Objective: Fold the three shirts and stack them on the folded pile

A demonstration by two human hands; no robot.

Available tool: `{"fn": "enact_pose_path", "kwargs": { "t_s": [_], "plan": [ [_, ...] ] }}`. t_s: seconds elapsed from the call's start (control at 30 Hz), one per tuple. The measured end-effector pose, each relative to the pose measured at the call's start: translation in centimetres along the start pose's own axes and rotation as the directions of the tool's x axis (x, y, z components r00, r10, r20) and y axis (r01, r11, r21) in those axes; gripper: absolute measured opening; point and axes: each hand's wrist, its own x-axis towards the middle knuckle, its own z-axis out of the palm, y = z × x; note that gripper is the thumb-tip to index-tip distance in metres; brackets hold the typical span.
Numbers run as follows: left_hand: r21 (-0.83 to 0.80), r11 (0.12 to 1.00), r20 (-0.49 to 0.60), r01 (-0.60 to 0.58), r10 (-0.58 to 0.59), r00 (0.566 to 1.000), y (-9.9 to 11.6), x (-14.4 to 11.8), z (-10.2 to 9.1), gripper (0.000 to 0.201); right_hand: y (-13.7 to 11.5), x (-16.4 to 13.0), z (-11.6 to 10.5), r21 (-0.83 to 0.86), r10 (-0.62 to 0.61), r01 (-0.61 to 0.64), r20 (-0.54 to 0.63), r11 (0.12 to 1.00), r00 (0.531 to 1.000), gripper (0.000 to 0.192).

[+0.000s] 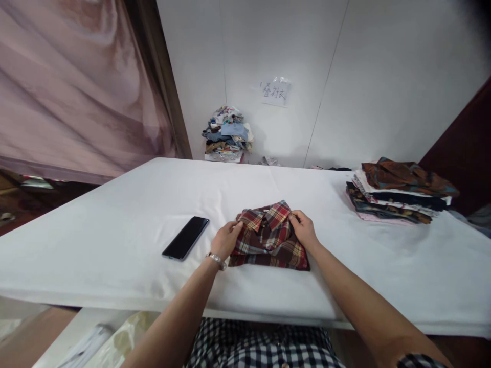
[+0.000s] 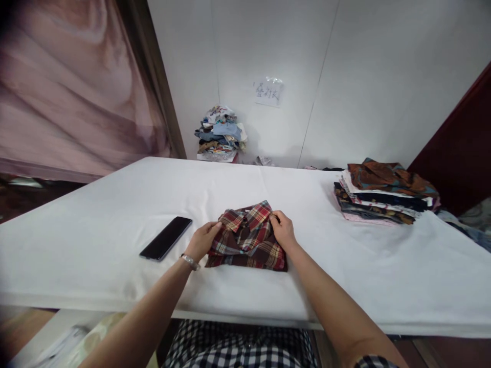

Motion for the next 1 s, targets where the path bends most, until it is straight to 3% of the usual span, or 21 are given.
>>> {"fn": "enact_pose_path", "kwargs": {
  "t_s": [0.17,0.23,0.33,0.43,0.53,0.63,0.7,0.87,1.0],
  "plan": [
    [0.195,0.979,0.06,-0.052,0.041,0.997,0.5,-0.7,1.1,0.032,0.7,0.6,-0.1,-0.285,0.039,0.014,0.177,0.958,0.983,0.019],
    [0.257,0.966,0.036,-0.029,0.021,0.999,0.3,-0.6,0.4,0.027,0.7,0.8,-0.3,-0.273,0.015,0.021,0.128,0.962,0.992,0.026],
    [0.25,0.968,-0.089,0.019,0.004,0.996,0.9,0.7,-1.1,0.03,-0.6,1.5,-0.7,-0.207,-0.108,0.105,-0.003,0.973,0.994,0.041],
    [0.247,0.965,-0.129,-0.087,0.121,0.984,2.4,2.3,-1.0,0.044,-3.0,2.1,-0.7,-0.184,-0.26,0.251,-0.025,0.95,0.965,0.05],
    [0.338,0.888,0.001,-0.31,0.329,0.944,3.3,2.9,1.3,0.057,-3.9,1.5,-0.1,-0.252,-0.292,0.325,0.16,0.912,0.943,0.058],
    [0.426,0.758,0.237,-0.495,0.434,0.869,2.6,2.3,4.1,0.062,-2.7,-0.2,1.1,-0.342,-0.136,0.298,0.426,0.891,0.895,0.061],
    [0.437,0.695,0.358,-0.57,0.447,0.82,1.7,1.8,5.2,0.064,-1.5,-1.3,1.8,-0.391,-0.041,0.28,0.52,0.876,0.853,0.062],
    [0.493,0.647,0.4,-0.581,0.424,0.812,0.7,1.7,5.4,0.067,-0.6,-1.9,2.2,-0.477,0.043,0.279,0.561,0.834,0.827,0.066],
    [0.505,0.647,0.393,-0.571,0.416,0.82,0.9,1.7,5.3,0.066,-1.1,-1.5,2.2,-0.427,0.024,0.254,0.547,0.868,0.837,0.066]
  ]
}}
